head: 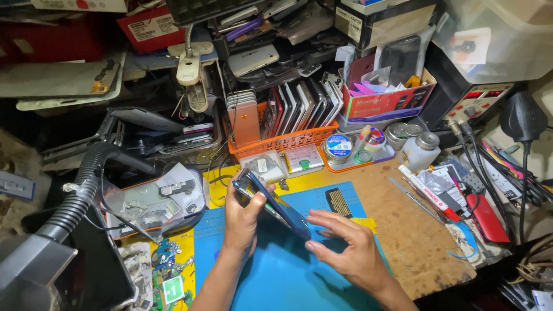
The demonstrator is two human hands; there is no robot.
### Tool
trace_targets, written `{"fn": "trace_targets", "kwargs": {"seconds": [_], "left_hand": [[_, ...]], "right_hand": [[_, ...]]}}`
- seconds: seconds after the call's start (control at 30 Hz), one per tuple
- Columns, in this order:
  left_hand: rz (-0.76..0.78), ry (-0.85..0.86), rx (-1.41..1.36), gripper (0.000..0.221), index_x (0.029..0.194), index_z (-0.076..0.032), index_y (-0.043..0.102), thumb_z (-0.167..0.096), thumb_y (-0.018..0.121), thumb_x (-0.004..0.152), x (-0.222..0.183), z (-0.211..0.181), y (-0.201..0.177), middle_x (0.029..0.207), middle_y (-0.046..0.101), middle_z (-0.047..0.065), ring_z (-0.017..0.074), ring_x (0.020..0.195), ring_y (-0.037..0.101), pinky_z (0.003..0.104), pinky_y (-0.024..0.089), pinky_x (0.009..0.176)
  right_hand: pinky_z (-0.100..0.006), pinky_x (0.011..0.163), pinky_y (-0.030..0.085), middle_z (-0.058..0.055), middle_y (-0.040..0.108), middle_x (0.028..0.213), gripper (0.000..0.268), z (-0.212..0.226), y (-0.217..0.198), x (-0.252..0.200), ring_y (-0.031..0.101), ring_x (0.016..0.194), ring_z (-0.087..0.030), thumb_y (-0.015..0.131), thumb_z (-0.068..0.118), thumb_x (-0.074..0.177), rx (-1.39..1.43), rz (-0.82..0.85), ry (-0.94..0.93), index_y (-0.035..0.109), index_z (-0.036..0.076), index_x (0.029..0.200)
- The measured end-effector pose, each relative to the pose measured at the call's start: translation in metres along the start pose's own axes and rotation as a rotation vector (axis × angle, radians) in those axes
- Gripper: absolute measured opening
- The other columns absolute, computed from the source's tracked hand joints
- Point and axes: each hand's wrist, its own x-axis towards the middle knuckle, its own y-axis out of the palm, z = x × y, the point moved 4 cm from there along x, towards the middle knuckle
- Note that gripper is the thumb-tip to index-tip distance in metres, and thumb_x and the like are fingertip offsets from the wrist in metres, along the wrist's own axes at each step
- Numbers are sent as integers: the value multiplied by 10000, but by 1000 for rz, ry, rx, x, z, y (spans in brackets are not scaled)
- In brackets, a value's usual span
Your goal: Disassembling a smartphone to access internal components and the frame for repair.
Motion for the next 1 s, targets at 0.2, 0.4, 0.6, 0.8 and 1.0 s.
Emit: {"fn": "trace_targets", "kwargs": {"seconds": [0.2, 0.4, 0.6, 0.8, 1.0], "left_hand": [[-43, -113, 32, 694, 1415, -91, 475, -149, 726, 771, -6, -2, 5, 1229, 600, 174, 354, 945, 770, 418, 621, 873], [-116, -98, 170, 705, 1367, -133, 509, -271, 749, 718, -7, -2, 2, 1175, 628, 97, 209, 1078, 620, 371, 576, 901], [149, 410, 430, 860, 1476, -65, 345, -107, 764, 726, -34, -43, 25, 1434, 484, 146, 234, 1160, 635, 311, 580, 977], [738, 903, 715, 866, 1528, 40, 295, -77, 818, 848, -63, -20, 43, 1556, 442, 260, 445, 1477, 461, 551, 360, 1276], [809, 863, 786, 1066, 1566, 15, 222, 3, 893, 739, -68, -8, 46, 1575, 416, 297, 473, 1464, 472, 526, 378, 1254]], "right_hand": [[-272, 886, 623, -72, 818, 1039, 246, 20, 11, -2, 807, 923, -162, 840, 131, 805, -109, -132, -213, 789, 95, 1043], [-254, 816, 648, -53, 824, 976, 180, 19, 17, -5, 815, 861, -146, 821, 102, 813, -164, -202, -220, 801, 92, 992], [-236, 773, 674, -33, 878, 1078, 345, -21, 11, -2, 807, 963, -83, 811, 259, 782, 123, -59, 360, 846, 145, 1106], [-457, 798, 629, -164, 755, 1391, 876, 11, -4, 16, 777, 1137, -321, 482, 575, 714, 571, 32, 820, 659, 119, 1440], [-416, 700, 624, -138, 784, 1227, 725, -15, -15, 8, 741, 931, -240, 758, 249, 738, 678, 78, 672, 675, 6, 1416]]}}
